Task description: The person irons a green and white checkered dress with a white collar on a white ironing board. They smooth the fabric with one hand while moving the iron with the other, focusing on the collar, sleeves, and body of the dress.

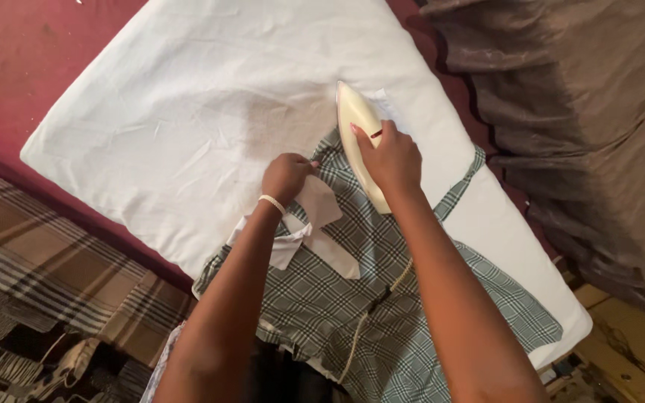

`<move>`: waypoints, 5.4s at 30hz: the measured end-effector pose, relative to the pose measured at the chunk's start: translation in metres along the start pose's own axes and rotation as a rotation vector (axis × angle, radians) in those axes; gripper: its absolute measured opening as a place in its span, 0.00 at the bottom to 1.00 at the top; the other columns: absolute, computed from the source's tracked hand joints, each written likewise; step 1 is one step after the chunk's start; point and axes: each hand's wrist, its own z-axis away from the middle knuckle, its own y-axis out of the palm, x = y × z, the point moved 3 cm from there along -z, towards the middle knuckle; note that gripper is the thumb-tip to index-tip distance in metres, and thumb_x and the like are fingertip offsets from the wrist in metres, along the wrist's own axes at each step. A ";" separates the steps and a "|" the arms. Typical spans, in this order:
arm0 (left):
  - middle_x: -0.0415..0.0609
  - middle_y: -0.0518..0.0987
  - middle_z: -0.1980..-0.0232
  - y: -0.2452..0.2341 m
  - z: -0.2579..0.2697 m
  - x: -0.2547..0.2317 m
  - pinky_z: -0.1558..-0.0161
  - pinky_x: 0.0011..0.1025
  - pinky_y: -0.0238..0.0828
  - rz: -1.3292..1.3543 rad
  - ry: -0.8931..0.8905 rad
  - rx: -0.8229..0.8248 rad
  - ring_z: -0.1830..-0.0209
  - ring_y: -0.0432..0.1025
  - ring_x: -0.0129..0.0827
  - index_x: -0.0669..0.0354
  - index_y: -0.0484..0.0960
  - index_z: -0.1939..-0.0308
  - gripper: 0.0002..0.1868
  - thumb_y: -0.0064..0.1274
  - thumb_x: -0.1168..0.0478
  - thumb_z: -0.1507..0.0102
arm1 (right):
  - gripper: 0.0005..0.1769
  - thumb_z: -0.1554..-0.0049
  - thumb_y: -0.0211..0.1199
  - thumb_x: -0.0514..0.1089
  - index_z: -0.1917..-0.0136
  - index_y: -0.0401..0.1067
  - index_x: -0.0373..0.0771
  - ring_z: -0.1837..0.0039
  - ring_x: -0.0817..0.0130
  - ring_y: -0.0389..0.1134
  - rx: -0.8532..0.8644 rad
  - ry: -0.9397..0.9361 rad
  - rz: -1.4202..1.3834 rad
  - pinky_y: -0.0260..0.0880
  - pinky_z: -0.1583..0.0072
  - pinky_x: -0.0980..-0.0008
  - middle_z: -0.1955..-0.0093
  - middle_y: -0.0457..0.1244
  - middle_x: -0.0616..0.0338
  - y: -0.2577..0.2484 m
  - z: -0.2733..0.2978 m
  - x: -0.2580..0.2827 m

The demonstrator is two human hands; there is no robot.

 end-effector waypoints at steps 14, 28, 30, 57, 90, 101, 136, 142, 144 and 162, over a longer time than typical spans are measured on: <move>0.56 0.85 0.67 -0.007 -0.015 0.022 0.61 0.37 0.72 0.180 0.108 0.170 0.69 0.78 0.43 0.58 0.90 0.64 0.16 0.60 0.49 0.41 | 0.33 0.38 0.61 0.67 0.44 0.74 0.32 0.58 0.37 0.72 0.027 -0.098 0.092 0.73 0.55 0.45 0.61 0.69 0.36 0.016 0.033 0.015; 0.61 0.80 0.54 0.021 0.064 0.037 0.52 0.43 0.70 0.165 0.291 -0.160 0.56 0.74 0.52 0.64 0.81 0.52 0.20 0.62 0.53 0.40 | 0.35 0.39 0.61 0.69 0.54 0.73 0.30 0.56 0.36 0.72 0.019 0.072 0.023 0.72 0.53 0.46 0.61 0.69 0.35 0.004 0.020 0.021; 0.67 0.76 0.48 0.095 0.145 0.068 0.48 0.47 0.68 0.127 0.339 -0.185 0.50 0.71 0.59 0.67 0.75 0.45 0.26 0.63 0.55 0.40 | 0.35 0.39 0.61 0.68 0.52 0.73 0.30 0.57 0.35 0.72 0.008 0.028 -0.001 0.72 0.54 0.45 0.62 0.69 0.35 0.003 0.022 0.022; 0.55 0.70 0.65 0.166 0.374 -0.020 0.52 0.42 0.67 0.863 0.132 0.833 0.59 0.67 0.35 0.66 0.74 0.55 0.22 0.45 0.49 0.19 | 0.37 0.39 0.63 0.72 0.50 0.74 0.32 0.55 0.40 0.73 0.048 -0.025 0.095 0.73 0.52 0.48 0.59 0.69 0.37 -0.003 0.012 0.000; 0.60 0.82 0.68 0.019 0.023 0.022 0.62 0.45 0.71 0.219 0.242 -0.438 0.66 0.77 0.57 0.60 0.83 0.66 0.15 0.69 0.55 0.46 | 0.38 0.39 0.59 0.72 0.48 0.75 0.30 0.52 0.38 0.72 0.113 0.078 0.050 0.72 0.49 0.47 0.57 0.69 0.35 0.000 0.014 0.028; 0.58 0.83 0.64 0.013 0.026 0.008 0.51 0.50 0.67 0.014 0.118 -0.377 0.58 0.77 0.55 0.59 0.82 0.61 0.14 0.66 0.56 0.45 | 0.36 0.40 0.58 0.72 0.50 0.74 0.33 0.48 0.39 0.72 -0.100 0.347 0.033 0.72 0.46 0.47 0.53 0.70 0.36 -0.009 -0.002 -0.018; 0.49 0.83 0.59 0.001 -0.076 -0.075 0.56 0.43 0.73 -0.211 0.384 -0.078 0.60 0.78 0.46 0.49 0.88 0.69 0.12 0.70 0.49 0.47 | 0.42 0.44 0.62 0.71 0.41 0.74 0.27 0.63 0.42 0.74 0.187 -0.044 0.088 0.74 0.59 0.50 0.66 0.69 0.36 -0.008 0.101 -0.035; 0.57 0.82 0.57 -0.001 -0.083 -0.073 0.53 0.44 0.73 -0.242 0.497 -0.289 0.57 0.77 0.51 0.56 0.88 0.66 0.12 0.58 0.52 0.39 | 0.38 0.43 0.64 0.68 0.43 0.75 0.28 0.62 0.40 0.73 0.114 -0.081 0.080 0.72 0.60 0.49 0.67 0.68 0.36 -0.001 0.075 -0.008; 0.60 0.81 0.58 -0.003 -0.053 -0.060 0.52 0.49 0.71 -0.274 0.488 -0.412 0.54 0.75 0.55 0.59 0.87 0.66 0.17 0.53 0.51 0.33 | 0.37 0.43 0.63 0.68 0.44 0.75 0.29 0.62 0.40 0.73 0.118 -0.078 0.089 0.72 0.60 0.49 0.67 0.68 0.36 -0.006 0.074 -0.003; 0.56 0.82 0.60 0.011 -0.071 -0.077 0.54 0.46 0.72 -0.318 0.647 -0.452 0.57 0.75 0.50 0.59 0.84 0.62 0.11 0.63 0.56 0.42 | 0.36 0.41 0.62 0.70 0.50 0.75 0.30 0.59 0.39 0.72 0.127 0.133 -0.011 0.72 0.57 0.47 0.64 0.68 0.37 -0.001 0.080 0.008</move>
